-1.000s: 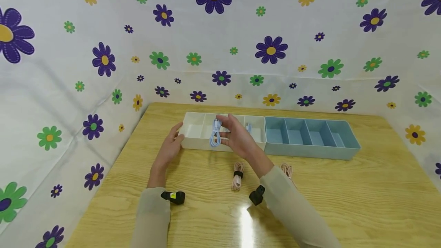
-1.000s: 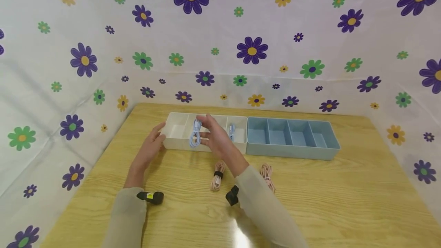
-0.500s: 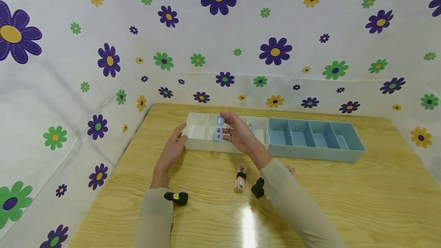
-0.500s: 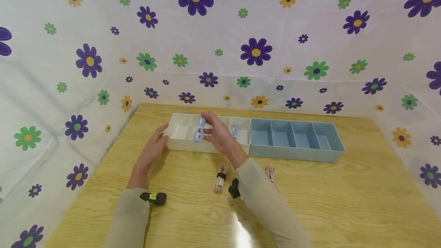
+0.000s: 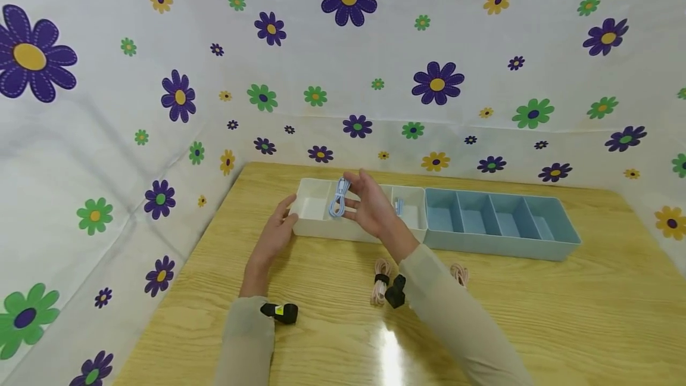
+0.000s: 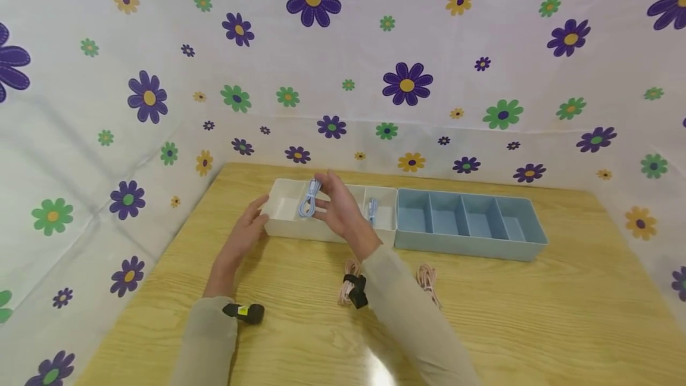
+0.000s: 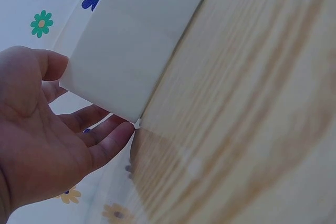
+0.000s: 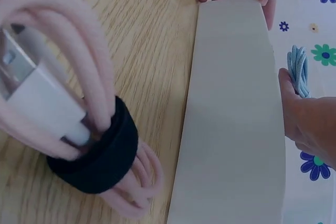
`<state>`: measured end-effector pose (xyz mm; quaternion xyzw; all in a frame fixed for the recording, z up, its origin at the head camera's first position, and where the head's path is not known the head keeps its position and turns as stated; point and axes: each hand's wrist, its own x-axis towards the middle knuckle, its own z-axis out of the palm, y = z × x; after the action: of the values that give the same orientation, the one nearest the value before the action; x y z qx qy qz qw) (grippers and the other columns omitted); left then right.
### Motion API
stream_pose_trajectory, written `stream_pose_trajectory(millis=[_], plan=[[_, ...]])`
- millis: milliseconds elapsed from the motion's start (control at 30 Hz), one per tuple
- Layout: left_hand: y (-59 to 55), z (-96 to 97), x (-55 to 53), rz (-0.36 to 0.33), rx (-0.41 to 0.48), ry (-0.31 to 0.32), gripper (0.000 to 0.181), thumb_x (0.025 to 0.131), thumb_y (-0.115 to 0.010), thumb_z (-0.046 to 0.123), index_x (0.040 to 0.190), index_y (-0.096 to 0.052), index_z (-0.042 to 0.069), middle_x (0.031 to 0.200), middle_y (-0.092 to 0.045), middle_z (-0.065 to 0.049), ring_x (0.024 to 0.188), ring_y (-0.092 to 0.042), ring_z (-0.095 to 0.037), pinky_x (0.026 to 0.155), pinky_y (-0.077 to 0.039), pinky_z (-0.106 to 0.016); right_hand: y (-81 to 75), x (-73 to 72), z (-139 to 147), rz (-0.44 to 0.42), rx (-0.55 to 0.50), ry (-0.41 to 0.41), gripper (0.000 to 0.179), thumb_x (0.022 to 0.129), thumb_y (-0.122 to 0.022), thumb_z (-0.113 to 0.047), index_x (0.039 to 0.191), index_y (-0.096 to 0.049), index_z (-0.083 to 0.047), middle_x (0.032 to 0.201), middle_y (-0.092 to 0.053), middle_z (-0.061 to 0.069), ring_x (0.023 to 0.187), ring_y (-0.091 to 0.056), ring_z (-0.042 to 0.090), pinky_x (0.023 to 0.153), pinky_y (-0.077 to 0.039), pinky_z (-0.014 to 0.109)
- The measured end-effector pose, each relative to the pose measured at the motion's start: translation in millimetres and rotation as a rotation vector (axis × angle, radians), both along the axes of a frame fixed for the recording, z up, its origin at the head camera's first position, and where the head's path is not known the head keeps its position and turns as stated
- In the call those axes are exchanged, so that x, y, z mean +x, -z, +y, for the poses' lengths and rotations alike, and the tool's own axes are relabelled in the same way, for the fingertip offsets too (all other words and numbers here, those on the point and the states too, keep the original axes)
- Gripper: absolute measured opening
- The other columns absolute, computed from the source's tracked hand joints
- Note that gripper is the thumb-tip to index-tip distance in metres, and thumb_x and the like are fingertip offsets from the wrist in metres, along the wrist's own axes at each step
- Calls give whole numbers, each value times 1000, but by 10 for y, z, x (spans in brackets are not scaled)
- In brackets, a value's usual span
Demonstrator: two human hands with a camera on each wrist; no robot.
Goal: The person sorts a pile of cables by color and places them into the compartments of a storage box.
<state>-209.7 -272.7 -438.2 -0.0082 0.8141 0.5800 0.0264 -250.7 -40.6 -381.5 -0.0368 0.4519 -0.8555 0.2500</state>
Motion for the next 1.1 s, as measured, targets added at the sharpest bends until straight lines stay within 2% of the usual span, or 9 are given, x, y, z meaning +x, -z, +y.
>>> stream_pose_trajectory(millis=[100, 200, 467, 667, 900, 1100], plan=[[-16, -4, -3, 0, 0, -10, 53, 108, -37, 21, 159, -25, 16, 143, -44, -28, 127, -45, -39, 103, -35, -48, -9, -28, -57, -29, 8, 18, 62, 107, -28, -47, 155, -27, -8, 157, -21, 17, 139, -23, 42, 115, -21, 57], [-5, 13, 3, 2, 0, -10, 52, 108, -37, 21, 158, -26, 16, 143, -44, -28, 127, -45, -39, 103, -36, -48, -8, -35, -96, -65, 31, 46, 63, 107, -30, -46, 155, -27, -7, 160, -17, 17, 145, -15, 42, 117, -15, 57], [53, -15, 1, 17, 20, 8, 52, 108, -35, 23, 159, -23, 17, 143, -43, -27, 126, -45, -38, 100, -36, -45, -28, -59, -237, -129, 154, 44, 63, 107, -31, -44, 156, -26, -4, 157, -22, 19, 145, -17, 38, 118, -17, 56], [30, -21, 9, 21, 2, -4, 52, 108, -36, 21, 158, -26, 19, 142, -44, -26, 124, -46, -37, 98, -38, -44, 9, -89, -256, -148, 139, 35, 64, 107, -29, -45, 156, -25, -5, 159, -18, 21, 147, -13, 41, 119, -15, 55], [18, -2, 10, 16, -3, -13, 51, 108, -37, 22, 158, -28, 20, 142, -45, -25, 125, -47, -37, 101, -37, -47, 38, -109, -233, -141, 131, 17, 64, 107, -29, -46, 156, -25, -5, 159, -17, 22, 148, -12, 42, 119, -15, 55], [10, 1, 18, 12, -7, -17, 51, 108, -37, 21, 158, -27, 20, 140, -46, -24, 124, -47, -37, 98, -38, -45, 36, -105, -226, -133, 137, 8, 63, 107, -29, -46, 156, -26, -5, 158, -18, 23, 147, -12, 43, 118, -15, 55]])
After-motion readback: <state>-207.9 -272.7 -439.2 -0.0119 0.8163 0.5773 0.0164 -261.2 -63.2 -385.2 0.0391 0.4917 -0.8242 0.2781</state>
